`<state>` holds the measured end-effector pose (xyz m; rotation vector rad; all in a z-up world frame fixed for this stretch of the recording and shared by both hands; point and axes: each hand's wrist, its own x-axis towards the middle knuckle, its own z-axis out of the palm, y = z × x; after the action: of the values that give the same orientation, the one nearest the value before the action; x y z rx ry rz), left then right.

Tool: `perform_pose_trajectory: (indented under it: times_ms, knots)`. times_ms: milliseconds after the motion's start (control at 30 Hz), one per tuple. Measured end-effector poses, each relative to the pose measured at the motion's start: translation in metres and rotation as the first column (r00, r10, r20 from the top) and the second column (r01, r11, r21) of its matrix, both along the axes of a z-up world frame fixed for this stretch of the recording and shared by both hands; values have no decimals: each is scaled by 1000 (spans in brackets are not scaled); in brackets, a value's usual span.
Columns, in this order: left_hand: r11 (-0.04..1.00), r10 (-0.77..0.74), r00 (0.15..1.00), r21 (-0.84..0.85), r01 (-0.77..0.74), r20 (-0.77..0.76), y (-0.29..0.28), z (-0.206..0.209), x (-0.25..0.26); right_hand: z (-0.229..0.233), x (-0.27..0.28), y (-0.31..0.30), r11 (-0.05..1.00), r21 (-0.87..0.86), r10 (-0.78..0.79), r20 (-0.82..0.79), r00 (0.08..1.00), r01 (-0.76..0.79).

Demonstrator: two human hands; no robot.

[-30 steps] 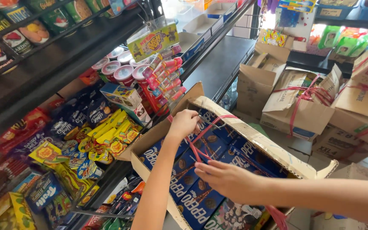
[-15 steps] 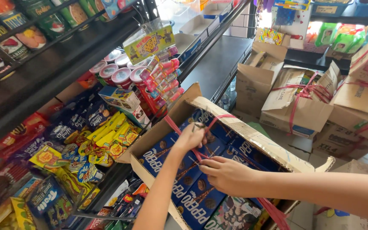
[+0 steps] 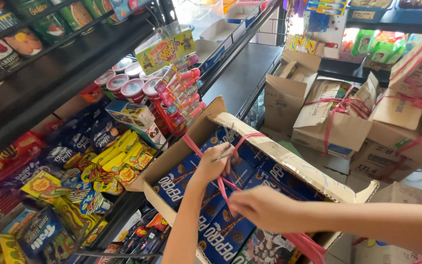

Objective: Untying bundled snack boxes on the floor and hanging small candy packages on a display shelf.

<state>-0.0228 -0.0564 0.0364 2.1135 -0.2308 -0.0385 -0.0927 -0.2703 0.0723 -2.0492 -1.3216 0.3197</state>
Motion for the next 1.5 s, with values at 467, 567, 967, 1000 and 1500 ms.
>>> perform_pose_trajectory:
  times_ms: [467, 567, 967, 1000, 1500]
  knots:
    - [984, 104, 983, -128, -123, -150, 28, -22, 45, -69, -47, 11, 932, -266, 337, 397, 854, -245]
    - [944, -41, 992, 320, 79, -122, 36, -72, 87, -71, -44, 13, 930, -262, 347, 398, 849, -257]
    - [879, -374, 385, -190, 437, -844, 27, -101, 131, -9, 7, 15, 908, 121, 350, 304, 886, -401]
    - [877, -373, 382, -187, 442, -846, 27, -97, 128, -13, 5, 20, 910, 125, 344, 304, 888, -395]
    - [929, -150, 557, 76, 363, -817, 32, -97, 128, -58, 57, 49, 937, 229, -294, 108, 950, 264]
